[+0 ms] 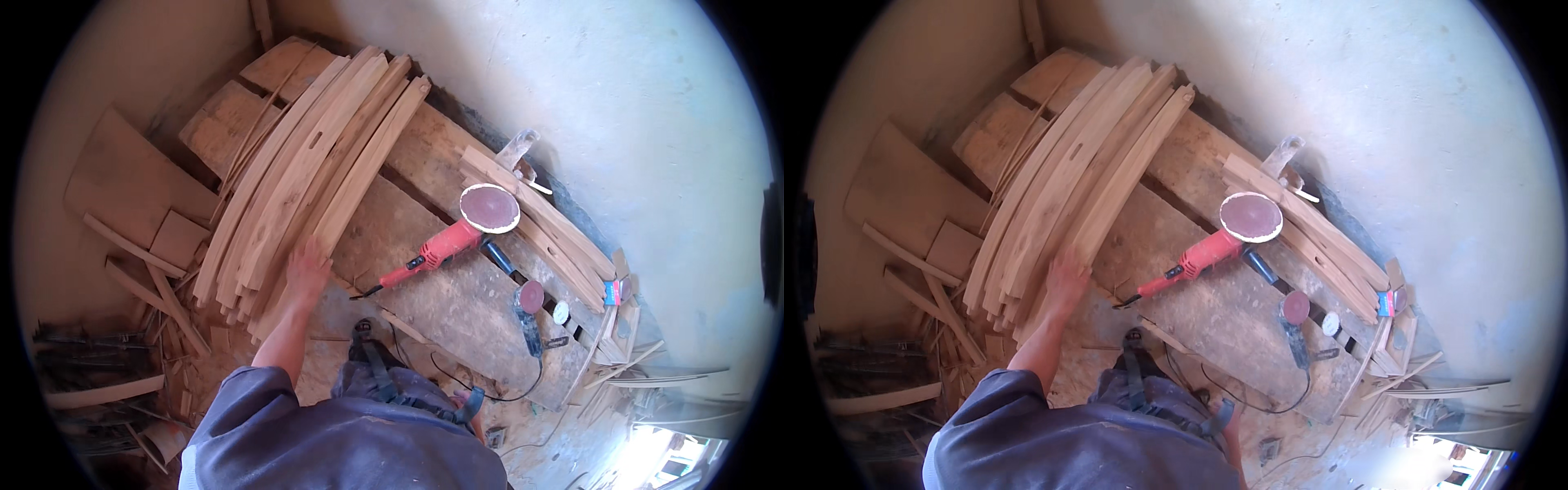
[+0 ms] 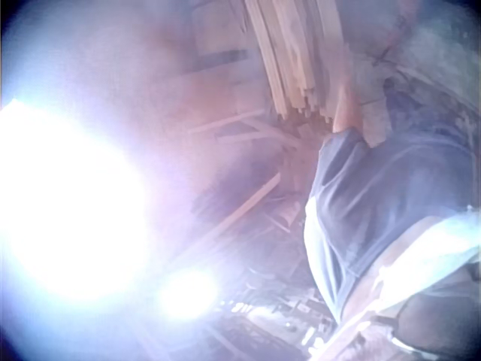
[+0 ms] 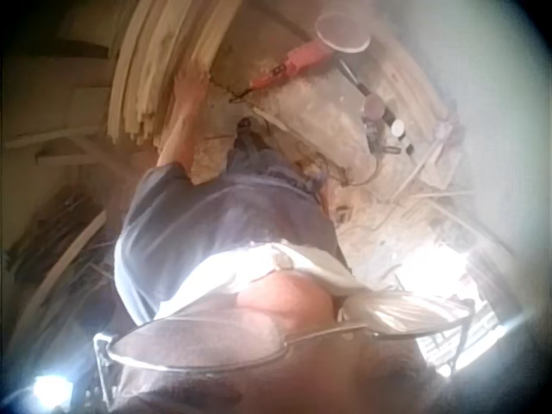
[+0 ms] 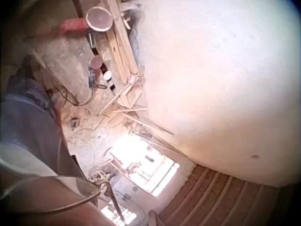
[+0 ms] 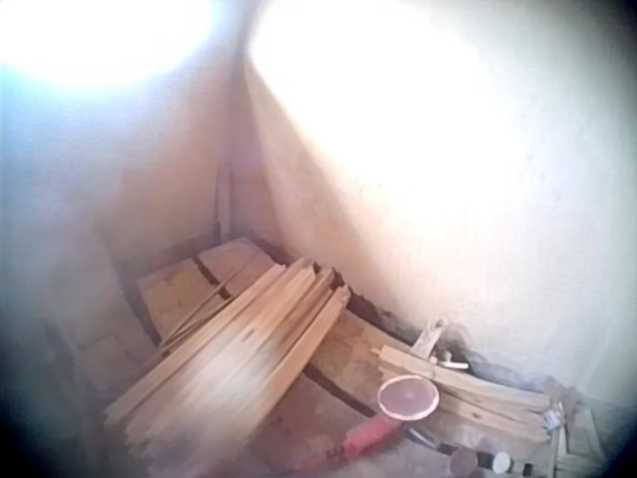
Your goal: The person assembles a curved wooden piece by inserting small wooden dowels into pre-drilled holes, tapping them flush with a hammer, and smoothing the surface with a power sander. The person repeats this process for multiple dowels on the same piece.
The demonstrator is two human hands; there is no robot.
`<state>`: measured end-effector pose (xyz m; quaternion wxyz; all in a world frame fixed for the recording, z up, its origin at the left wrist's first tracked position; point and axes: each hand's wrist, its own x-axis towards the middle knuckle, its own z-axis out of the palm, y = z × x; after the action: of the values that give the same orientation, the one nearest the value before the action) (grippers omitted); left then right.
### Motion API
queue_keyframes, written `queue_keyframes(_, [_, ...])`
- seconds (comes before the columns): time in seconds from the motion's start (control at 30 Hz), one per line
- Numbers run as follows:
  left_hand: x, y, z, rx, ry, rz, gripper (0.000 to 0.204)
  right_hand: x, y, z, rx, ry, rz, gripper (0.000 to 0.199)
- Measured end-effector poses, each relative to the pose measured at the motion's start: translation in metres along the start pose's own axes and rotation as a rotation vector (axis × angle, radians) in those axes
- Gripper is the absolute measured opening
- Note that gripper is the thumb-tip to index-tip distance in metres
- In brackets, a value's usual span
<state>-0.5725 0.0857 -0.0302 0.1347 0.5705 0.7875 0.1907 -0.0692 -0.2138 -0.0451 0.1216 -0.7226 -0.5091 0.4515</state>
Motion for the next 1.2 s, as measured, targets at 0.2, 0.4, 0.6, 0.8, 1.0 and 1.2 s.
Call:
queue_keyframes(0.2, [0.014,0.029,-0.008,-0.092,0.083,-0.075,0.082,0.004,-0.005,0.012,-0.037,0.067,-0.001,0.018])
queue_keyframes(0.4, [0.035,-0.014,0.032,0.039,0.317,0.117,0.069,0.016,-0.073,-0.029,0.013,0.226,0.096,0.03])
queue_keyframes(0.6, [0.005,0.037,0.008,0.198,0.344,0.145,0.055,0.048,0.008,-0.09,-0.157,0.617,0.185,0.051])
queue_keyframes(0.8, [-0.1,0.069,0.014,0.266,0.216,0.222,0.054,0.098,0.013,-0.186,-0.356,0.752,0.151,0.072])
queue_keyframes(1.0, [-0.234,0.159,0.037,0.109,-0.163,0.224,0.056,0.157,0.048,-0.216,-0.436,0.418,0.094,0.066])
queue_keyframes(1.2, [-0.297,0.264,0.04,0.002,-0.551,0.284,0.06,0.159,0.042,-0.222,-0.285,0.22,0.044,0.055])
